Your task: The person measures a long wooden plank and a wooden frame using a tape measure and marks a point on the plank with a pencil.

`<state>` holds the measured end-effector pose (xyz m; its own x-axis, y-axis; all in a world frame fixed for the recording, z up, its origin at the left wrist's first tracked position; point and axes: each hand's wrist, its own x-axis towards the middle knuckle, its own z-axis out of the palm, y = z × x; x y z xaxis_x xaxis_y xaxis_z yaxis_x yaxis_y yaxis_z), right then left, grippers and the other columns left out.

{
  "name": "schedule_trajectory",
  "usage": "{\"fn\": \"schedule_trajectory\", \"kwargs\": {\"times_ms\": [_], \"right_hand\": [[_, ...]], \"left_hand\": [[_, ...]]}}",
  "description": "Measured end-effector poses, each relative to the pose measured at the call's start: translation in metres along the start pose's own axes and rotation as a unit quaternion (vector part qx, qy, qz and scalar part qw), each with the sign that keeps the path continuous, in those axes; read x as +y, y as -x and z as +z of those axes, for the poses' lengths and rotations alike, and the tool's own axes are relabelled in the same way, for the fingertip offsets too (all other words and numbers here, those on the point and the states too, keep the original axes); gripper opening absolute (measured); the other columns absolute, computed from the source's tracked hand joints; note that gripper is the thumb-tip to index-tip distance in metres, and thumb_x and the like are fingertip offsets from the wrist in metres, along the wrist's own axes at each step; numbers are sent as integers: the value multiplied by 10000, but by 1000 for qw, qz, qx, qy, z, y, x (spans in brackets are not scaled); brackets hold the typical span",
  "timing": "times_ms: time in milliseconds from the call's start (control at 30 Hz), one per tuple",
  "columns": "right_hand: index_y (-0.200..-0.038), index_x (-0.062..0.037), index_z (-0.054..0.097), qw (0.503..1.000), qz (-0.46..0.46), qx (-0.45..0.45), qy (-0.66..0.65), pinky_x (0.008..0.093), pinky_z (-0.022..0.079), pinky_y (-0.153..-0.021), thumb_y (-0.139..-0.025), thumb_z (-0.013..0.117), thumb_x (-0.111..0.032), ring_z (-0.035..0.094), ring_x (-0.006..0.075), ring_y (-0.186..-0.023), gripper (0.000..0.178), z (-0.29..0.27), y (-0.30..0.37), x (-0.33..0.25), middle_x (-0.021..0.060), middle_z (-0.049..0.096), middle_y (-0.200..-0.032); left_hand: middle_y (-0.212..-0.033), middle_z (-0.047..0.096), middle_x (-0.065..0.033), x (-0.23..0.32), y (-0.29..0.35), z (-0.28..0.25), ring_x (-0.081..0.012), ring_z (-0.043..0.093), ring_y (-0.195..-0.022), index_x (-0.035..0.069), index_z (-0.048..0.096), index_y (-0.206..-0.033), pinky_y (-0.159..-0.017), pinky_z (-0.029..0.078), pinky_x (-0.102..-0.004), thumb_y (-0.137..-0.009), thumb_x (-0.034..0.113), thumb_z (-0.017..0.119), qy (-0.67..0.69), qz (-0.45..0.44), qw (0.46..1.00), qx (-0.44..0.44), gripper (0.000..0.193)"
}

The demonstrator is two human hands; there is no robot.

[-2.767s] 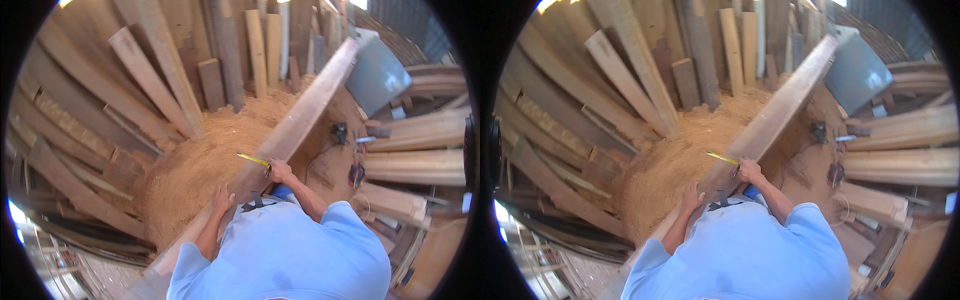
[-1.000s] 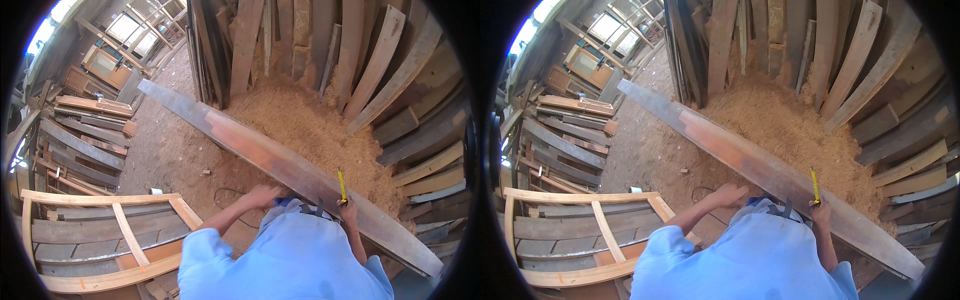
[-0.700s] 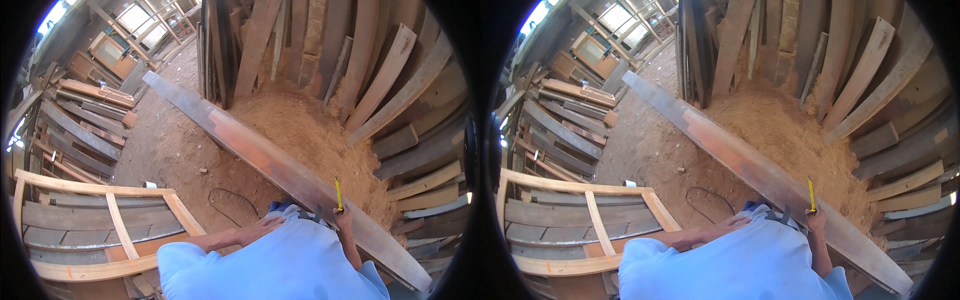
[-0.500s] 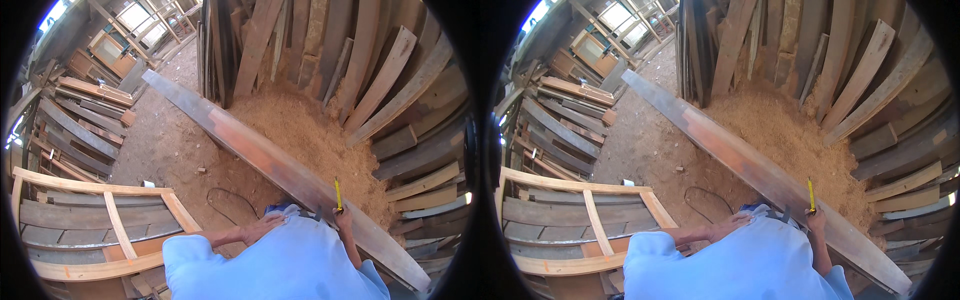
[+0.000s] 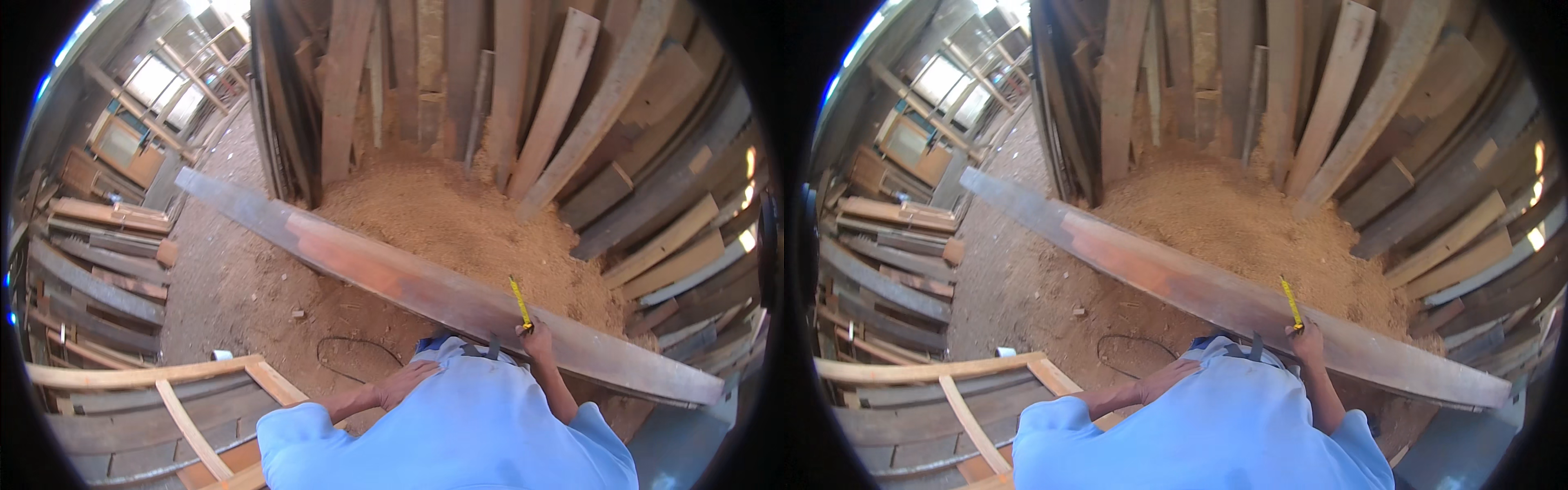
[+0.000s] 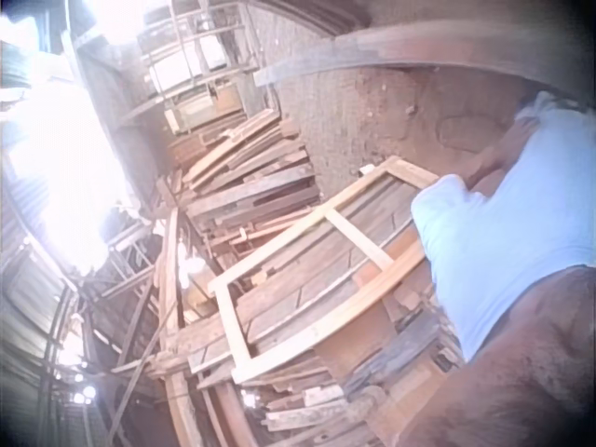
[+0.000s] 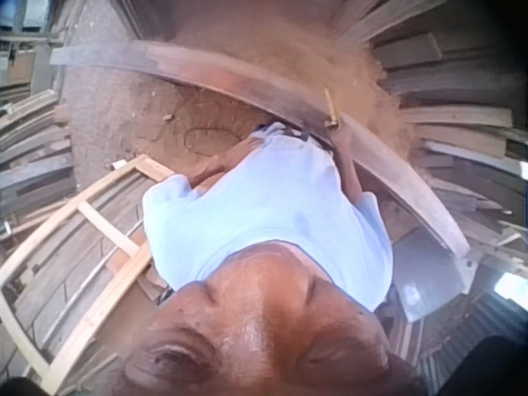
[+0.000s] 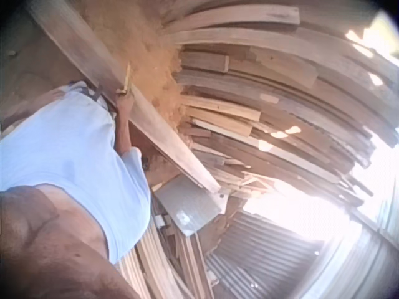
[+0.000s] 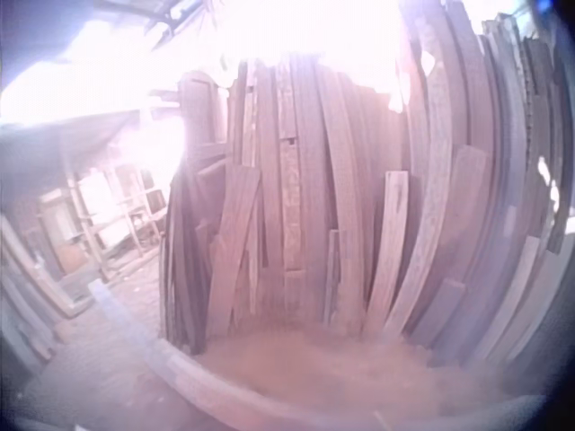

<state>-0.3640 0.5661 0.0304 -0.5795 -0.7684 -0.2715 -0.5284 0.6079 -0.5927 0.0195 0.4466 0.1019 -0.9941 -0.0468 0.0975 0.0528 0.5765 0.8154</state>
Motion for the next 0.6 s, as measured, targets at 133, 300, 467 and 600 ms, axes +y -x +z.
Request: {"fn": "schedule_trajectory", "kwargs": {"times_ms": [133, 300, 467, 600], "right_hand": [[-1129, 29, 634, 999, -11, 39, -10, 542, 511, -788, -823, 722, -330, 634, 494, -886, 479, 6, 2, 10, 288, 670, -890], [-1145, 29, 630, 998, -17, 53, -4, 542, 509, -822, -820, 724, -322, 632, 491, -924, 487, 9, 2, 10, 290, 676, -926], [-1179, 15, 620, 1000, 13, 9, 3, 526, 507, -903, -819, 740, -330, 626, 466, -1045, 513, 1, 3, 2, 283, 669, -1082], [-1183, 25, 622, 999, 35, -9, 23, 520, 509, -911, -821, 739, -336, 628, 462, -1055, 524, -3, 1, -1, 289, 665, -1098]], "left_hand": [[-1492, 350, -318, -1, -1, -2, -481, 369, -1340, -68, 239, -1528, -1156, 274, -531, -809, 494, 619, -8, -16, 1000, -21, 989], [-1492, 349, -316, -2, -3, -5, -484, 369, -1332, -54, 244, -1529, -1149, 283, -524, -786, 502, 643, -21, -29, 998, -54, 1010], [-1492, 341, -321, -2, 2, -2, -490, 364, -1329, -54, 253, -1518, -1151, 280, -531, -792, 496, 644, -37, -35, 997, -55, 992], [-1491, 337, -328, 0, 0, 1, -492, 363, -1328, -60, 258, -1511, -1155, 276, -534, -800, 485, 641, -14, -25, 999, -25, 974]]}}
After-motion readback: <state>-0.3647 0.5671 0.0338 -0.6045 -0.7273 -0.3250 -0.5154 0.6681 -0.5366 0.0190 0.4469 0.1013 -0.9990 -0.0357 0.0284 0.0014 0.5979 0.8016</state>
